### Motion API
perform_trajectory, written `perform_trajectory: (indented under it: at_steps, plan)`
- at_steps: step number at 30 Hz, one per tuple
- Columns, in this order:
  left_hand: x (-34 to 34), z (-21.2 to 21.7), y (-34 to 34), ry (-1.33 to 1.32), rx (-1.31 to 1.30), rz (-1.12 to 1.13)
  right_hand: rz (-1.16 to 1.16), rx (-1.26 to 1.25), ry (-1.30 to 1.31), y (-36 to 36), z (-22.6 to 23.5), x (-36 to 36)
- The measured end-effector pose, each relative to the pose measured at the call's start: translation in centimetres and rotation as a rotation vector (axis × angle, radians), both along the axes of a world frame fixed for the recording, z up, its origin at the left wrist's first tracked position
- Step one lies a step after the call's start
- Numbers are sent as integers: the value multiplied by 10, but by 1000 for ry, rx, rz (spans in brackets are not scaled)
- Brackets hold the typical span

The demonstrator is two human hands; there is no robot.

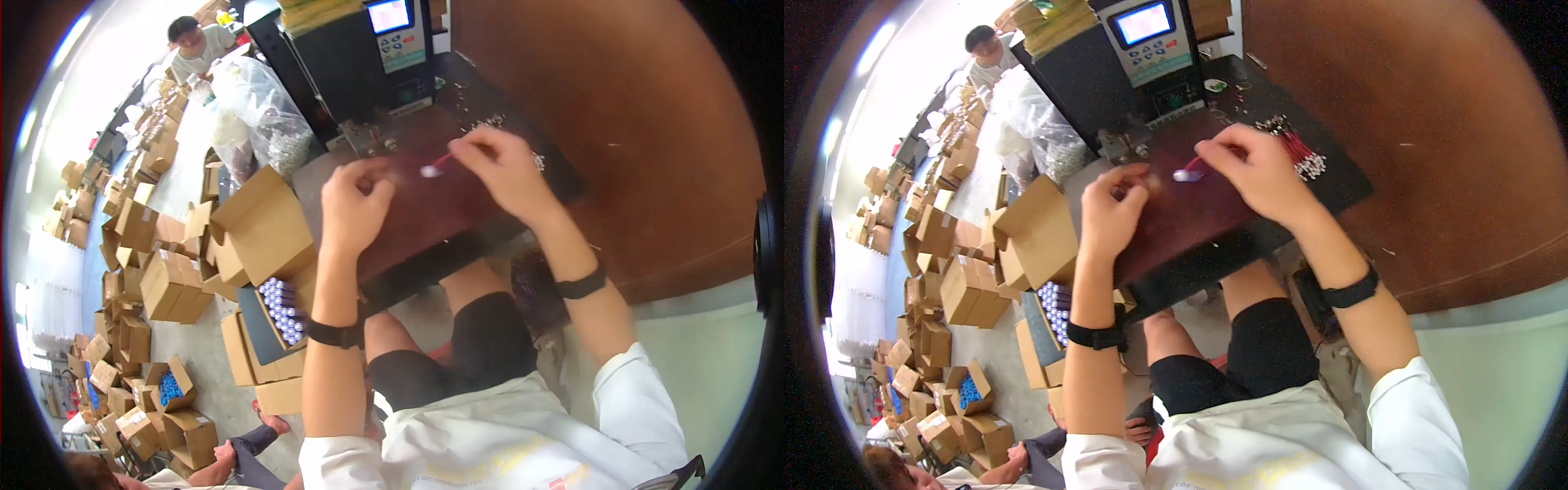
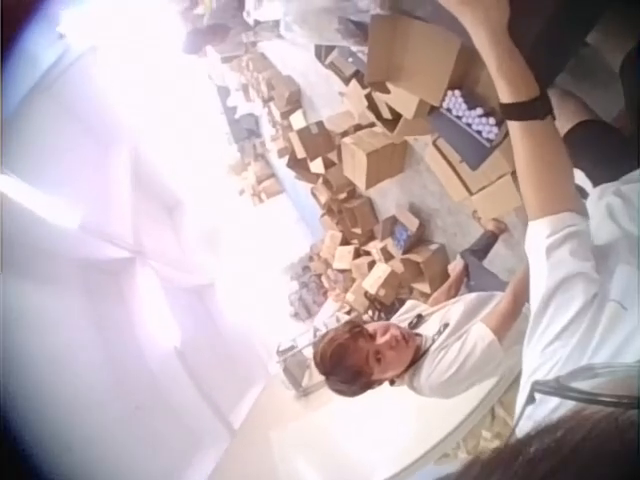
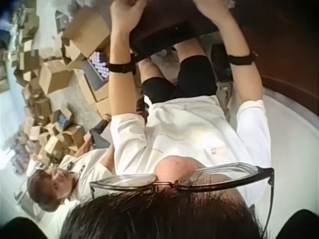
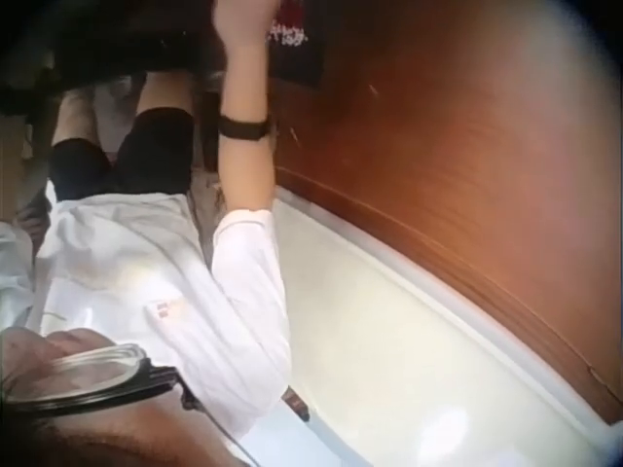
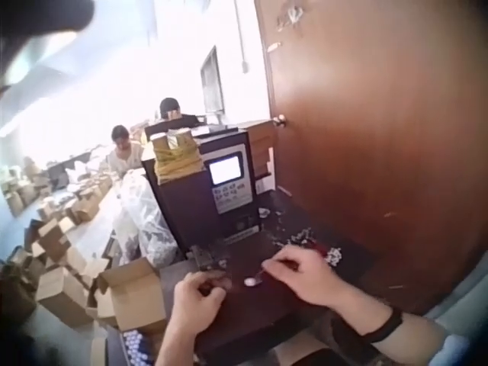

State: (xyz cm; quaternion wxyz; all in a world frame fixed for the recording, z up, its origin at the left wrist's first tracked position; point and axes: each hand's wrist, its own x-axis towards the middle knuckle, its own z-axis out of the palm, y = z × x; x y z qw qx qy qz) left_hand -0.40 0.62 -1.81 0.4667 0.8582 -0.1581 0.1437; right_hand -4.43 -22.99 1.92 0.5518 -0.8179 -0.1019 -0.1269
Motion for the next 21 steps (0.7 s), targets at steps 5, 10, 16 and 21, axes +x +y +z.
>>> perform_trajectory:
  at_steps: [5, 10, 16, 21]
  plan:
    - [3, 4, 5, 55, -19, -7, -60, -138, 141, -113, 9, -66]
    - [1, 6, -3, 25, 34, -8, -278, -392, 476, -181, -31, -118]
    - [-3, 7, -3, 15, 100, 23, -249, -351, 184, -162, -82, -71]
    - [-4, 6, -6, 16, 74, 12, -251, -466, 155, -111, -98, -8]
